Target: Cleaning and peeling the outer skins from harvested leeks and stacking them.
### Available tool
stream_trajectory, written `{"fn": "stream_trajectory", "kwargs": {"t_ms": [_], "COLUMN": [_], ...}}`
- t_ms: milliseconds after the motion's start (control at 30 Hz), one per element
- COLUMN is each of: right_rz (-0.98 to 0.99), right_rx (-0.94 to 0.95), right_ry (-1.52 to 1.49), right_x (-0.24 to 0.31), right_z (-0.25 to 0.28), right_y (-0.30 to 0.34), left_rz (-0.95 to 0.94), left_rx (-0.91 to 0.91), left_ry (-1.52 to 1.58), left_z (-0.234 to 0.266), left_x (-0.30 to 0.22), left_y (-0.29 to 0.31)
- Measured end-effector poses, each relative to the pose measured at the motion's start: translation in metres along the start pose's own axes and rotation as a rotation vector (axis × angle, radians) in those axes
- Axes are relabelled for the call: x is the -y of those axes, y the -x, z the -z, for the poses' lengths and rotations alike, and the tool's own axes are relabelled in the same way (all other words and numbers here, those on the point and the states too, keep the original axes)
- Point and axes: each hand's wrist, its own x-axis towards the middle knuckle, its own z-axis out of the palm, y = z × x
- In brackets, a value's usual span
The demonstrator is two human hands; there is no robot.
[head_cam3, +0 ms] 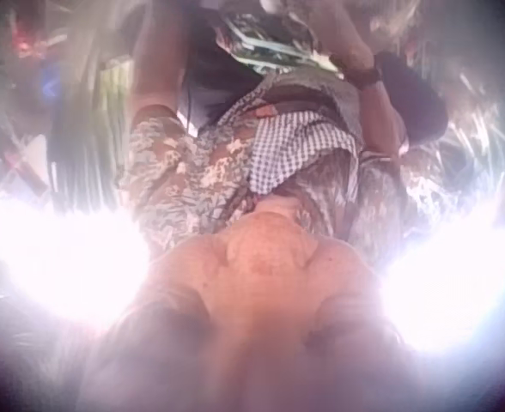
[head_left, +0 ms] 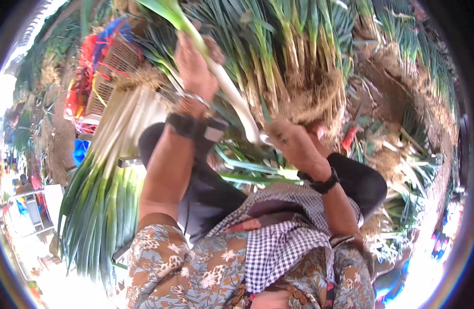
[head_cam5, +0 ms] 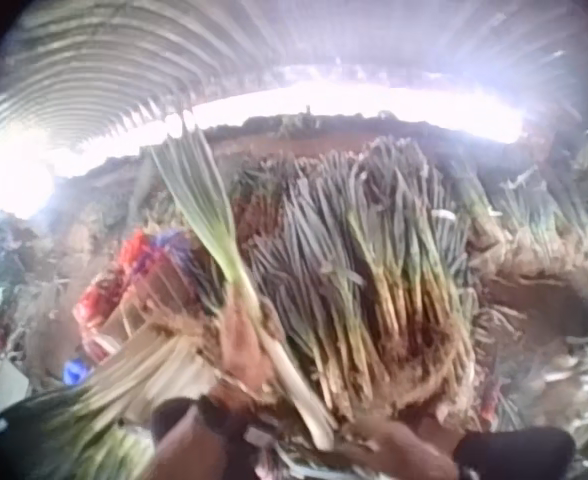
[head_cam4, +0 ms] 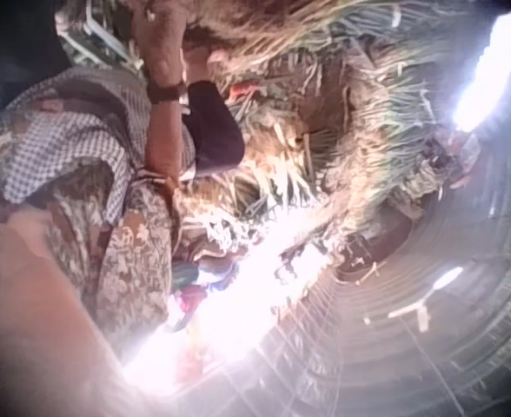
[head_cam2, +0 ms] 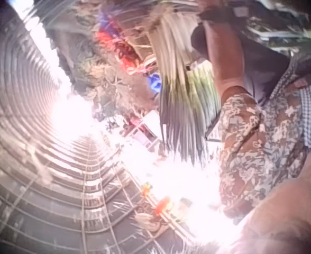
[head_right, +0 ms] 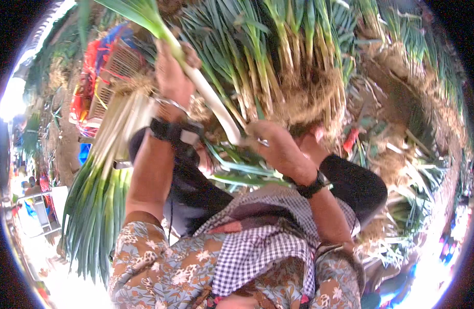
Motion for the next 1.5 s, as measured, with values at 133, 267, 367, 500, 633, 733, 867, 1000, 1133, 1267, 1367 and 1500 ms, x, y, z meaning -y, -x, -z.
{"fn": "stream_trajectory", "kwargs": {"t_ms": [133,267,367,500,633,733,867,1000,1133,1267,1367,1500], "right_rz": [-0.059,-0.330,-0.313,0.207,0.206,0.310,0.352,0.298,0.150,-0.015,-0.094,-0.089], "right_rx": [0.057,0.169,0.081,-0.083,-0.061,-0.218,-0.286,0.008,0.328,0.528,0.560,0.558], "right_ry": [-0.735,-0.769,-0.607,-0.020,0.545,0.655,0.538,0.332,0.313,0.333,0.275,0.241], "right_x": [0.000,0.044,0.041,0.029,0.029,0.018,0.024,-0.025,-0.033,-0.070,-0.070,-0.088], "right_z": [-0.009,-0.022,-0.025,-0.034,-0.041,-0.047,-0.052,-0.091,-0.118,-0.131,-0.126,-0.128], "right_y": [-0.036,-0.018,-0.009,-0.024,-0.077,-0.127,-0.136,-0.114,-0.100,-0.094,-0.094,-0.087], "left_rz": [0.085,0.150,-0.669,-1.211,-0.809,-0.775,-1.067,-0.401,0.025,0.028,0.084,0.194], "left_rx": [0.142,0.228,0.219,0.759,0.942,0.859,0.270,-0.194,-0.184,0.118,0.124,0.154], "left_ry": [0.021,-0.389,-1.491,-2.021,-2.517,-2.372,-2.701,-2.951,-2.915,-2.517,-2.338,-2.176], "left_z": [-0.009,0.008,0.019,0.018,0.034,0.088,0.148,0.230,0.283,0.301,0.306,0.289], "left_x": [0.024,0.007,-0.042,-0.099,-0.174,-0.250,-0.332,-0.336,-0.281,-0.255,-0.250,-0.260], "left_y": [0.028,0.030,0.032,0.036,0.018,0.008,0.057,0.113,0.139,0.143,0.146,0.130]}}
